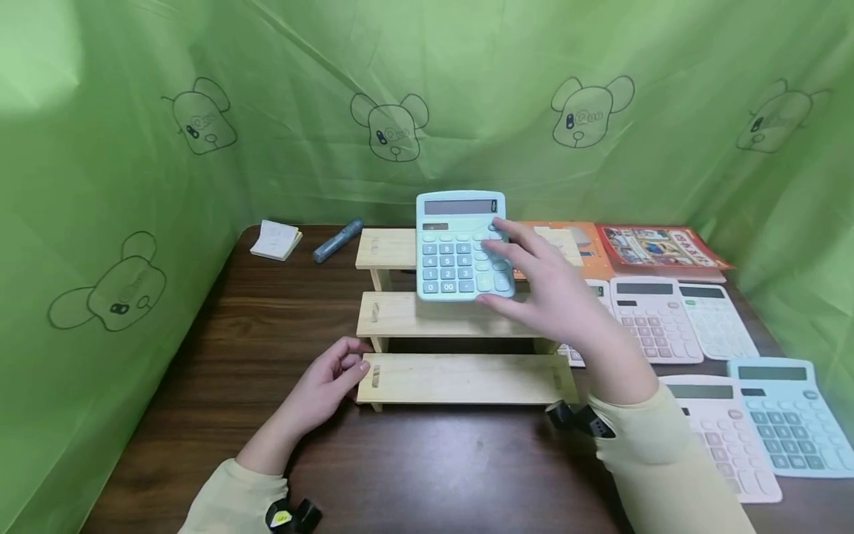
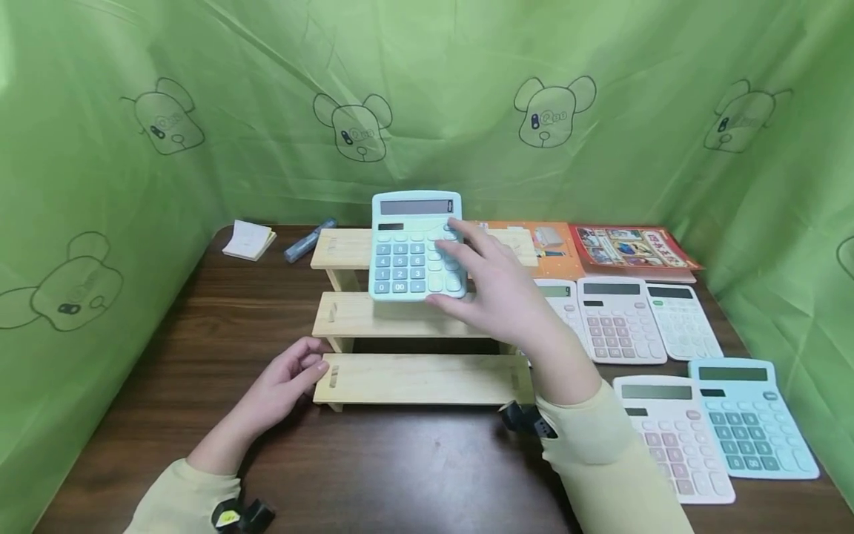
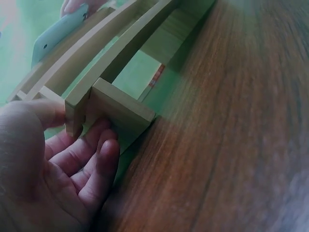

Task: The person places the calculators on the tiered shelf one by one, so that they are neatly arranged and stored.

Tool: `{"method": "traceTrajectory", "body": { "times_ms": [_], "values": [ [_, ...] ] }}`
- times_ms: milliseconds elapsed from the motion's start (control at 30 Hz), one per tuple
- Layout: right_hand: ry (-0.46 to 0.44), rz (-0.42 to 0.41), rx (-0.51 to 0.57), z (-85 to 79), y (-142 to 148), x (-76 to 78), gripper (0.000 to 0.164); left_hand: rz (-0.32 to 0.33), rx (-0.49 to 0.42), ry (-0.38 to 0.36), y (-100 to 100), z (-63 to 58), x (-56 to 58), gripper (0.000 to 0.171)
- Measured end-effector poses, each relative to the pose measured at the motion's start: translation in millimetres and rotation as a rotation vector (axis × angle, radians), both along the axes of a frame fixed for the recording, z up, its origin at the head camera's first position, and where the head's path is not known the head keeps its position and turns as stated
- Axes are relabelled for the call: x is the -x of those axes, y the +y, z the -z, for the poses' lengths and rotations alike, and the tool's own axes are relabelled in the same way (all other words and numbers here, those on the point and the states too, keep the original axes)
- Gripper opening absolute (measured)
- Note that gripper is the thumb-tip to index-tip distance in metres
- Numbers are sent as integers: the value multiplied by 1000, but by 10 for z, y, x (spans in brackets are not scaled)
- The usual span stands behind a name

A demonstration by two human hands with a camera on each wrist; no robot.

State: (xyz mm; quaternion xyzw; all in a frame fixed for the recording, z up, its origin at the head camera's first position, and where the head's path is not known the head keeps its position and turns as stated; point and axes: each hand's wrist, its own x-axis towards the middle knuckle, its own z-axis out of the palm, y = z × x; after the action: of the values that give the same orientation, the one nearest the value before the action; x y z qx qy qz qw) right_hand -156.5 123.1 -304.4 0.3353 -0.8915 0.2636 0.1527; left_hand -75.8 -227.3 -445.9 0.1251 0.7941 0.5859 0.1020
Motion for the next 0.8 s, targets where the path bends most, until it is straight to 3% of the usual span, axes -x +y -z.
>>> {"method": "traceTrajectory", "body": {
  "times_ms": [200, 300, 433, 633, 800],
  "values": [
    [53, 13, 27, 86, -156, -2, 69, 18, -76, -46, 52, -116, -41, 41],
    [63, 16, 36, 112, -215, -11, 68, 33, -115, -80, 46, -114, -39, 47],
    [60, 2, 58, 123, -231, -23, 63, 56, -158, -97, -2, -12, -3, 42],
    [103, -29, 152, 159, -288, -2, 50, 98, -287, -175, -12, -4, 3, 37],
    [134, 2, 162, 194, -371, -5, 46, 124, -384, -241, 0, 15, -6, 37]
  ]
}}
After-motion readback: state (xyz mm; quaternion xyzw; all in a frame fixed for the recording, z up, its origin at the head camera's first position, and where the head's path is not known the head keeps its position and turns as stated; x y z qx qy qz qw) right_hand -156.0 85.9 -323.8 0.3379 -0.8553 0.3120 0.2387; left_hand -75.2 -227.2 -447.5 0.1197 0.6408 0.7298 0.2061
